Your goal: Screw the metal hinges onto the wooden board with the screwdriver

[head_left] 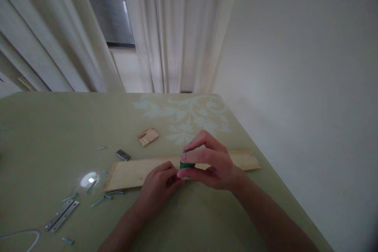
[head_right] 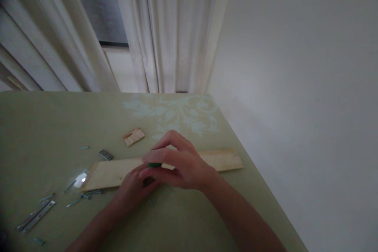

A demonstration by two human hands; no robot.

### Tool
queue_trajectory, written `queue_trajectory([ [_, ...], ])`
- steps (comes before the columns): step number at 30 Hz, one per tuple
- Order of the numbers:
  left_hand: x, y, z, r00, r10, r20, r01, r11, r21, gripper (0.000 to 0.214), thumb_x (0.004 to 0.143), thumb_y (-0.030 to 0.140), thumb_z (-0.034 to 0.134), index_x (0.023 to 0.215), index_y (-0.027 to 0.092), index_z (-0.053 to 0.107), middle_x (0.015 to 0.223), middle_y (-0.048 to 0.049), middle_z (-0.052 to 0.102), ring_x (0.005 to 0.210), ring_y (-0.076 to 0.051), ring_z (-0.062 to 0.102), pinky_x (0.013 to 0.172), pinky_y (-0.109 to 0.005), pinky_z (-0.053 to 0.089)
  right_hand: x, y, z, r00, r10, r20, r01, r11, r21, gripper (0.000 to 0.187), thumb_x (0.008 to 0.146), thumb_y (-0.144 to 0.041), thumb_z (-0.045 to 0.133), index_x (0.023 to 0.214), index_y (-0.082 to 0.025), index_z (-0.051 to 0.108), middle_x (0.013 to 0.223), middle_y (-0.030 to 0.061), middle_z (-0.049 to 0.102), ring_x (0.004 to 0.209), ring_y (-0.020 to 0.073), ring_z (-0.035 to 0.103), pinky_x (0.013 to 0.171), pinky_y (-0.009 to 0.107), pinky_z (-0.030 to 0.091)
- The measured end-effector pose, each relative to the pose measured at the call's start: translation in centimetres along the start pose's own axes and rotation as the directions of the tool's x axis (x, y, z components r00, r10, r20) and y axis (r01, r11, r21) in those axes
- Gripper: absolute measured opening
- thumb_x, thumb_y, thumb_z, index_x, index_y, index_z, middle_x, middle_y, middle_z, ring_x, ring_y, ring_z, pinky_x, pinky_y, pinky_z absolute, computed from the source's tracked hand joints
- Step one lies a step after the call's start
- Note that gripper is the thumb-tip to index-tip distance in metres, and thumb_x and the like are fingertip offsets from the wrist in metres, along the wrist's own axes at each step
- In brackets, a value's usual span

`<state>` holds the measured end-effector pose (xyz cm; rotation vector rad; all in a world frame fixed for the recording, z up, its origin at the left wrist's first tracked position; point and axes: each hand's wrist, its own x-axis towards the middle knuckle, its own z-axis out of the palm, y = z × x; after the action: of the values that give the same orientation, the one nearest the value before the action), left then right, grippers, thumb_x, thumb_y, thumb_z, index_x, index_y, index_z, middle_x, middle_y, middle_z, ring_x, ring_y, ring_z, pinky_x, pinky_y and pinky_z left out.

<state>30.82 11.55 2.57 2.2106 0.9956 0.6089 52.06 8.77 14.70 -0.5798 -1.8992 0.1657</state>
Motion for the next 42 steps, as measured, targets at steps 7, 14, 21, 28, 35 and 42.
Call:
queue_trajectory([
  [7,0.2,0.1,0.1,0.999,0.047,-0.015,-0.047,0.999,0.010,0.018,0.098,0.026,0.069,0.082,0.021,0.073,0.086,-0.0015,0.069,0.077,-0.018,0.063,0.069,-0.028,0.043,0.8,-0.8,-0.6,0.983,0.008,0.185,-0.035,0.989,0.145,0.038,0.111,-0.018,0.046,0.143,-0.016,0.067,0.137,0.0179,0.070,0.126,0.0239,0.069,0.103,0.039,0.060],
  [14,0.1,-0.3,0.4,0.997,0.058,-0.053,-0.058,0.998,0.010,0.018,0.097,0.022,0.068,0.079,0.021,0.071,0.091,-0.0023,0.071,0.080,-0.019,0.065,0.070,-0.028,0.044,0.4,-0.6,-0.1,0.999,0.041,0.030,-0.044,0.995,0.088,0.031,0.094,-0.031,0.083,0.123,-0.022,0.078,0.100,0.0063,0.070,0.092,0.0164,0.068,0.081,0.027,0.062],
  [21,0.2,-0.3,0.6,0.998,0.040,-0.041,-0.039,0.999,0.039,0.017,0.097,0.026,0.070,0.081,0.021,0.073,0.087,-0.0023,0.070,0.080,-0.019,0.065,0.071,-0.028,0.044,0.9,-1.3,-0.6,0.981,-0.007,0.196,-0.024,0.988,0.153,0.037,0.106,-0.013,0.061,0.142,-0.019,0.067,0.129,0.0146,0.074,0.116,0.0207,0.072,0.098,0.035,0.061],
  [28,0.5,0.1,0.0,1.000,0.014,-0.004,-0.014,1.000,-0.024,0.012,0.095,0.026,0.069,0.085,0.022,0.076,0.087,-0.0007,0.067,0.077,-0.017,0.062,0.069,-0.027,0.041,0.3,-1.3,0.2,1.000,0.007,0.016,-0.007,1.000,0.014,0.029,0.097,-0.031,0.079,0.123,-0.021,0.073,0.107,0.0078,0.066,0.098,0.0176,0.066,0.084,0.030,0.061],
  [35,0.7,0.3,-0.3,0.999,0.000,0.048,0.001,1.000,-0.012,0.011,0.094,0.028,0.071,0.089,0.021,0.077,0.090,-0.0007,0.067,0.076,-0.016,0.060,0.068,-0.026,0.039,0.3,-0.7,-0.1,0.997,-0.029,0.077,0.021,0.994,0.106,0.028,0.105,-0.018,0.064,0.132,-0.021,0.068,0.113,0.0118,0.076,0.104,0.0213,0.073,0.086,0.036,0.062],
  [42,0.3,0.3,-0.1,1.000,0.024,-0.006,-0.024,1.000,-0.006,0.014,0.094,0.026,0.068,0.082,0.020,0.073,0.083,-0.0006,0.067,0.073,-0.017,0.060,0.066,-0.027,0.040,0.7,-1.5,-0.2,0.997,-0.029,0.076,0.027,0.999,0.039,0.024,0.101,-0.021,0.069,0.125,-0.021,0.070,0.113,0.0121,0.074,0.103,0.0220,0.071,0.087,0.037,0.062],
])
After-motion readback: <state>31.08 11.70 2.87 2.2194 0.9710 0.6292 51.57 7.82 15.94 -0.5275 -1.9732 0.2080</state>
